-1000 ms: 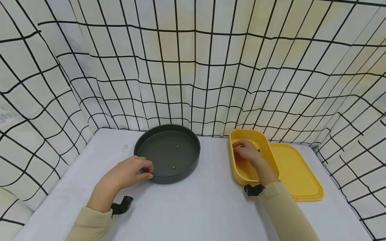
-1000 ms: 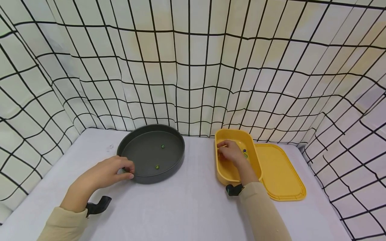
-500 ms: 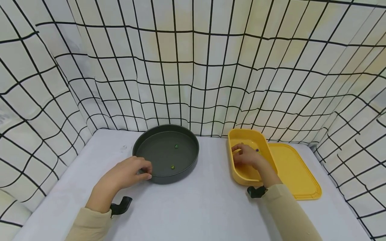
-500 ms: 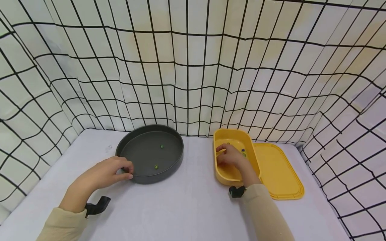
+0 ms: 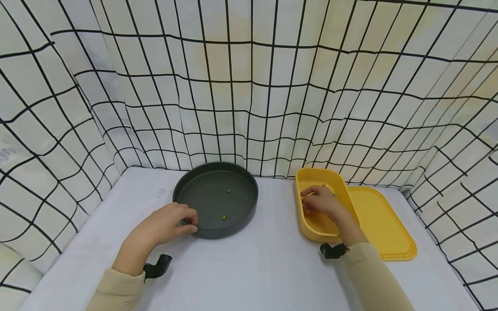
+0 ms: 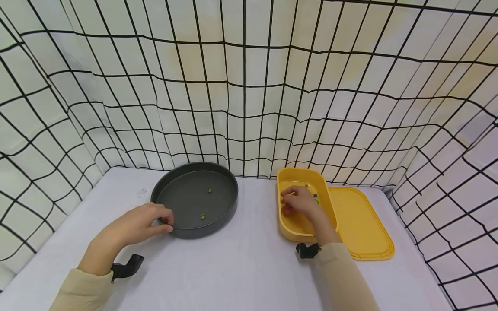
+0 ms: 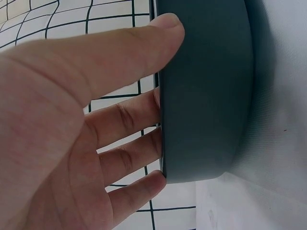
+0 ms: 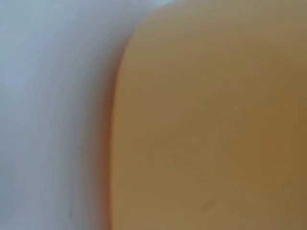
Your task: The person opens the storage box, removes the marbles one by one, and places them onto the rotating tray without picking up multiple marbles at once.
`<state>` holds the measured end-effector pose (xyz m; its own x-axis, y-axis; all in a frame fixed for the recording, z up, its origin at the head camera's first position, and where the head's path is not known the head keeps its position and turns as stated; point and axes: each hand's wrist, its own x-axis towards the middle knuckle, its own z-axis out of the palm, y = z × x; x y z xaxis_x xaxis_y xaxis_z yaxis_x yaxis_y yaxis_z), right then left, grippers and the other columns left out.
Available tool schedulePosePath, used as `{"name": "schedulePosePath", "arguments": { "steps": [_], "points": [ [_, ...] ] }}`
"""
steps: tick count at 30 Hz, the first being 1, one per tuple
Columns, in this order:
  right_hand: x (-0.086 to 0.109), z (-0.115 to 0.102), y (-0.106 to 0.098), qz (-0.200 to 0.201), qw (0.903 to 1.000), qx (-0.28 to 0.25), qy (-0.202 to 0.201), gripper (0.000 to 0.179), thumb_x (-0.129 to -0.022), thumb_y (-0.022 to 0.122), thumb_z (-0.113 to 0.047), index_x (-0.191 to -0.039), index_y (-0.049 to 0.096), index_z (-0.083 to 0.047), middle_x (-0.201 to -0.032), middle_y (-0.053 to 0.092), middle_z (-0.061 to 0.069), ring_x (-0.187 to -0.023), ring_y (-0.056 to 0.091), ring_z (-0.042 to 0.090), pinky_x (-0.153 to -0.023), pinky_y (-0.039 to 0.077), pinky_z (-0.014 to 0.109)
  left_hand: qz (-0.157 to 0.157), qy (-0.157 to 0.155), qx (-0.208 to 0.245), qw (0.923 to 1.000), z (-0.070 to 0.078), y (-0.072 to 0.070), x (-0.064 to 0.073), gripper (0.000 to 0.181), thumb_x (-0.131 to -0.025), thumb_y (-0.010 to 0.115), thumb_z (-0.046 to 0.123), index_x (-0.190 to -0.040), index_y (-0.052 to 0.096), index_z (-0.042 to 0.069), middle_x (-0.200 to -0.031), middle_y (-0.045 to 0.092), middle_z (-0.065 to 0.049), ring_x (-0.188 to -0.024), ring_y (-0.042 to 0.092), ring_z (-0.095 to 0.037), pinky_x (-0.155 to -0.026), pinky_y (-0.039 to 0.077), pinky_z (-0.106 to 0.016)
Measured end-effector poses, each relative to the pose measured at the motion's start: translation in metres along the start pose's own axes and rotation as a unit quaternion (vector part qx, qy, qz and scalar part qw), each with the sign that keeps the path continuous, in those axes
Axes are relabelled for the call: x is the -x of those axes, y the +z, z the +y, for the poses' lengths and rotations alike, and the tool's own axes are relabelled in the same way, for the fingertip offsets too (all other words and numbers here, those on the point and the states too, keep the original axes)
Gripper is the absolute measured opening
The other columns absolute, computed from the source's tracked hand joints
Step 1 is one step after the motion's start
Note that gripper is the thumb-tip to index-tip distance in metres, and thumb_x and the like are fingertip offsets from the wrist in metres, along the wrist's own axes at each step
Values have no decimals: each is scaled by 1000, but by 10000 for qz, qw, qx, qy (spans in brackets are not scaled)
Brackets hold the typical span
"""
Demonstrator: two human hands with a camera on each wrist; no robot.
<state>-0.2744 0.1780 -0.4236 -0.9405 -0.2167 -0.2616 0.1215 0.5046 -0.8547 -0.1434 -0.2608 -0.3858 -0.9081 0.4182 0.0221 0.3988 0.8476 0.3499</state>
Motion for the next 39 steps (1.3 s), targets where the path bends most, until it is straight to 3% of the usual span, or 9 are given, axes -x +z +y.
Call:
{"name": "schedulePosePath", "arguments": {
  "steps": [5,10,15,20,30,39],
  "points": [
    [3,-7,-3,420,9959,-797,-68,30,-100,55,-18,-121,59,4,-101,65,14,-80,67,19,-76,58,28,17,36,-35,10000,0,0,-1,17,-86,78,22,-83,64,32,-84,57,16,-82,52,-14,-72,44,-35],
    [7,-18,-1,550,9879,-1434,-207,35,-102,55,-21,-125,57,5,-109,63,15,-84,69,15,-79,57,27,-6,6,-49,10000,-1,1,-1,17,-86,78,22,-83,64,32,-84,57,16,-82,52,-14,-73,44,-35],
    [11,-31,5,364,9771,-2055,-402,36,-101,58,-16,-127,56,9,-114,65,19,-90,71,18,-81,57,29,0,-27,-49,10000,-1,0,0,17,-86,78,22,-83,64,32,-84,57,16,-82,52,-14,-73,44,-35],
    [15,-40,15,95,9671,-2492,-509,29,-101,58,-12,-123,58,7,-102,68,12,-87,71,18,-81,57,28,9,-17,-60,10000,0,0,0,18,-86,78,22,-82,64,32,-84,57,16,-82,52,-14,-73,44,-35],
    [14,-54,38,-249,9612,-2701,-503,22,-99,59,-10,-117,60,2,-91,67,8,-81,70,17,-79,58,30,41,24,-59,10000,1,0,0,17,-86,78,22,-83,64,31,-84,57,16,-81,52,-13,-72,45,-35],
    [9,-63,59,-465,9588,-2750,-539,22,-98,60,-9,-116,62,3,-96,66,15,-80,70,19,-80,58,32,90,54,-3,9999,1,0,0,17,-85,79,21,-83,65,30,-83,57,15,-79,53,-14,-71,45,-33]
  ]
}}
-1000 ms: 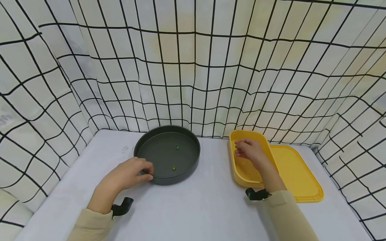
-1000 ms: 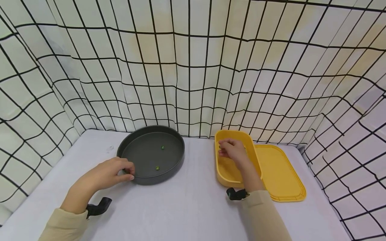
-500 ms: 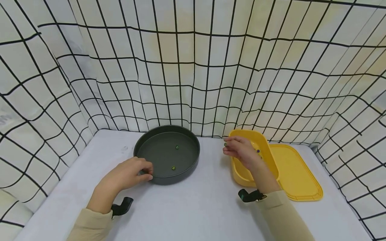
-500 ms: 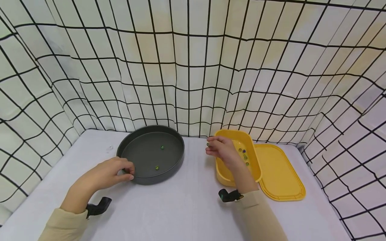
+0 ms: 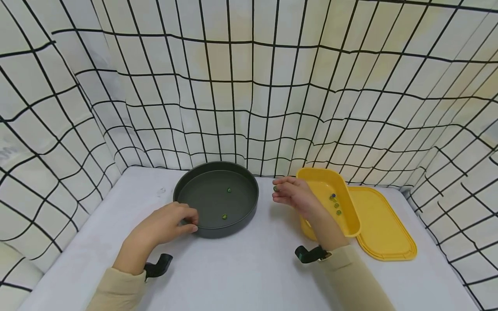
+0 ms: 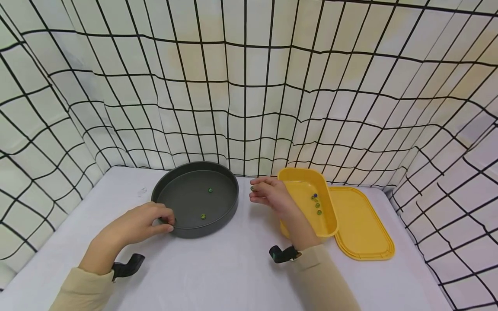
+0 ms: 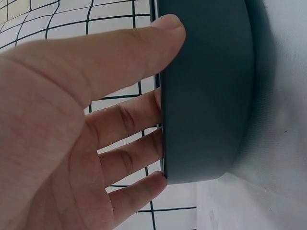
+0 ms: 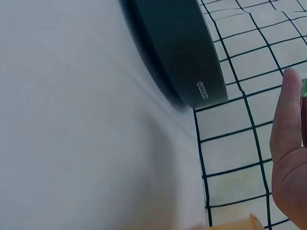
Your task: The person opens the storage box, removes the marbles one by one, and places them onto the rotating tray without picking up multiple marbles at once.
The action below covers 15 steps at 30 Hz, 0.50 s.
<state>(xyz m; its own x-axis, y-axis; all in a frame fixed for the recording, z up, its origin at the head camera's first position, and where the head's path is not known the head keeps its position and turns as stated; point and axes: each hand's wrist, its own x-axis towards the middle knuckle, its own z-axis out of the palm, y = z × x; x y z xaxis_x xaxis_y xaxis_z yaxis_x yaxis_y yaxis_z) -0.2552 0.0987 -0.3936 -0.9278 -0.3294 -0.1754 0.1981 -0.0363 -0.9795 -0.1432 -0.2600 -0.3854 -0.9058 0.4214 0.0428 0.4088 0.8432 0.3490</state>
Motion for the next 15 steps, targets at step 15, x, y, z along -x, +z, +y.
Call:
{"name": "schedulePosePath", "arguments": {
  "steps": [15],
  "points": [
    [-10,8,47,-482,9985,-257,-66,20,-97,58,-3,-114,62,6,-84,67,9,-74,70,17,-74,59,29,-36,-15,27,10000,-2,0,0,18,-85,79,19,-82,65,30,-83,58,15,-79,54,-14,-71,45,-33]
  ]
}}
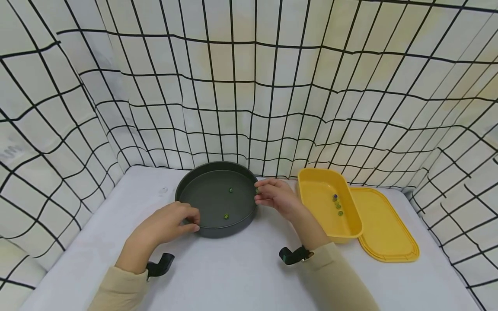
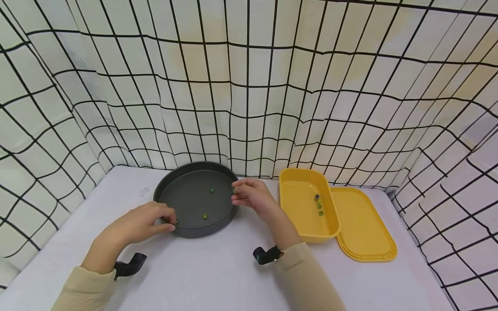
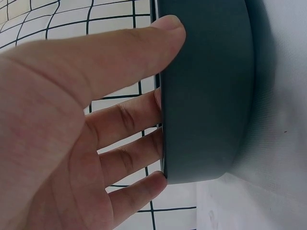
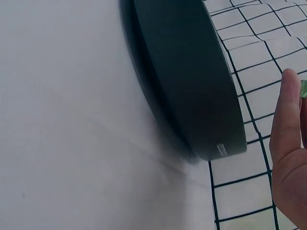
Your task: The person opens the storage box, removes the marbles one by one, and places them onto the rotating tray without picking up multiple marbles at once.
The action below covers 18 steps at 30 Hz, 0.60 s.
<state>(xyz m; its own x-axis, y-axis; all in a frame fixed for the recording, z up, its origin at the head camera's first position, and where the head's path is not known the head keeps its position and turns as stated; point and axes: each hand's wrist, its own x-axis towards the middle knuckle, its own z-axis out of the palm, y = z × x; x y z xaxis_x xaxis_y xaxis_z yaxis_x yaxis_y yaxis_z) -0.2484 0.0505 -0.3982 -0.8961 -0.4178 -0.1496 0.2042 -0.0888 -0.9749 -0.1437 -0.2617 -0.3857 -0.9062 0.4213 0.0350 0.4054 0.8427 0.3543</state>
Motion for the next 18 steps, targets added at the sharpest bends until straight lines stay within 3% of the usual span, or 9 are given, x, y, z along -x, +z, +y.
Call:
{"name": "schedulePosePath", "arguments": {
  "steps": [8,18],
  "points": [
    [-8,5,20,-292,9993,191,133,34,-96,55,-3,-126,53,14,-83,65,6,-73,69,14,-74,59,27,15,-17,-37,10000,1,-1,0,17,-85,79,19,-82,65,29,-82,58,15,-79,54,-14,-72,46,-33],
    [-12,7,43,-439,9984,325,148,23,-96,56,-4,-117,61,5,-94,66,13,-76,69,14,-75,59,29,-4,-6,-34,10000,0,0,-1,17,-85,79,20,-83,65,29,-82,58,15,-78,53,-14,-71,45,-33]
  ]
}}
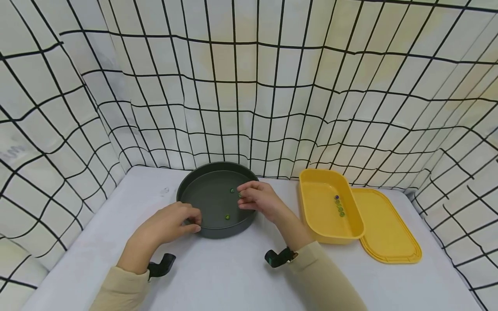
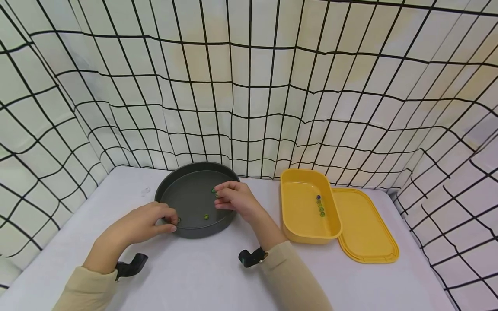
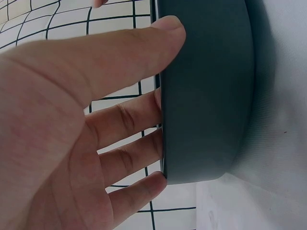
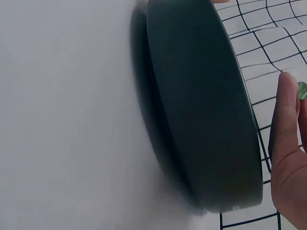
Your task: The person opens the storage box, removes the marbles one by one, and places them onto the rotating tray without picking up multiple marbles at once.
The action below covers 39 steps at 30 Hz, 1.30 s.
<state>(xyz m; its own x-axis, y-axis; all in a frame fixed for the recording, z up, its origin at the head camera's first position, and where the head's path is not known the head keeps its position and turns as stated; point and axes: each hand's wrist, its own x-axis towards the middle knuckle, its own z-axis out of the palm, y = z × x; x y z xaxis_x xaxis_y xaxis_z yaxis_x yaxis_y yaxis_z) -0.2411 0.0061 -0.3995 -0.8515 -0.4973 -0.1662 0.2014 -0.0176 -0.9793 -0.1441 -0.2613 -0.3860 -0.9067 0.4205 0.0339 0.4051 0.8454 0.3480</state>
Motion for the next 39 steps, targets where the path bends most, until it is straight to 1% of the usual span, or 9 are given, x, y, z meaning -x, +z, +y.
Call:
{"name": "schedulePosePath", "arguments": {
  "steps": [7,13,19,23,28,31,33,35,39],
  "points": [
    [-6,0,17,-204,9997,118,-118,28,-96,57,-5,-121,59,8,-103,63,16,-76,68,14,-77,59,30,71,93,30,9999,-2,3,0,17,-85,79,19,-83,66,30,-84,59,16,-78,55,-12,-71,46,-32],
    [-10,3,26,-204,9993,282,-154,21,-96,58,-6,-114,64,2,-99,64,11,-77,68,15,-77,59,32,42,68,9,10000,-1,3,0,15,-85,79,20,-84,67,30,-86,61,16,-80,56,-12,-73,47,-33],
    [-14,8,29,-182,9987,443,-179,27,-95,59,-5,-117,62,9,-96,66,11,-75,67,15,-74,59,32,33,120,17,9999,0,1,0,16,-85,79,20,-84,67,30,-83,58,17,-79,55,-13,-72,46,-32],
    [-15,12,29,-294,9951,888,-318,27,-96,59,-5,-118,61,10,-92,66,7,-75,66,14,-73,59,33,35,120,6,9999,-1,1,-2,16,-85,79,20,-84,67,30,-83,58,16,-79,55,-13,-72,46,-32],
    [-17,16,30,-599,9858,1503,-441,23,-97,58,-5,-116,64,6,-91,65,6,-77,66,16,-75,59,35,7,69,-28,10000,-2,1,-2,15,-85,79,21,-85,67,31,-83,58,16,-79,55,-12,-72,46,-32],
    [-16,18,31,-733,9777,1904,-506,22,-95,59,-6,-113,67,3,-90,66,6,-76,67,17,-74,59,33,9,80,-20,10000,-3,2,-2,15,-86,79,21,-85,67,31,-83,58,17,-79,55,-12,-72,46,-32],
    [-16,19,32,-841,9677,2303,-579,22,-93,60,-7,-112,68,0,-88,66,4,-75,66,15,-71,57,29,24,90,-6,10000,-3,2,-1,15,-85,79,21,-85,67,31,-83,59,17,-79,56,-12,-72,47,-32],
    [-16,20,33,-973,9525,2801,-692,21,-93,60,-9,-110,70,-3,-84,66,1,-73,64,13,-69,54,26,35,81,-1,10000,-3,2,-1,16,-85,79,21,-84,67,31,-83,59,17,-79,56,-12,-72,47,-32],
    [-15,21,34,-1179,9152,3741,-927,17,-92,62,-12,-106,72,-10,-82,67,-6,-72,60,9,-66,49,23,50,64,-7,10000,-3,2,0,16,-85,79,21,-84,67,31,-82,58,17,-78,55,-12,-71,46,-31]
  ]
}}
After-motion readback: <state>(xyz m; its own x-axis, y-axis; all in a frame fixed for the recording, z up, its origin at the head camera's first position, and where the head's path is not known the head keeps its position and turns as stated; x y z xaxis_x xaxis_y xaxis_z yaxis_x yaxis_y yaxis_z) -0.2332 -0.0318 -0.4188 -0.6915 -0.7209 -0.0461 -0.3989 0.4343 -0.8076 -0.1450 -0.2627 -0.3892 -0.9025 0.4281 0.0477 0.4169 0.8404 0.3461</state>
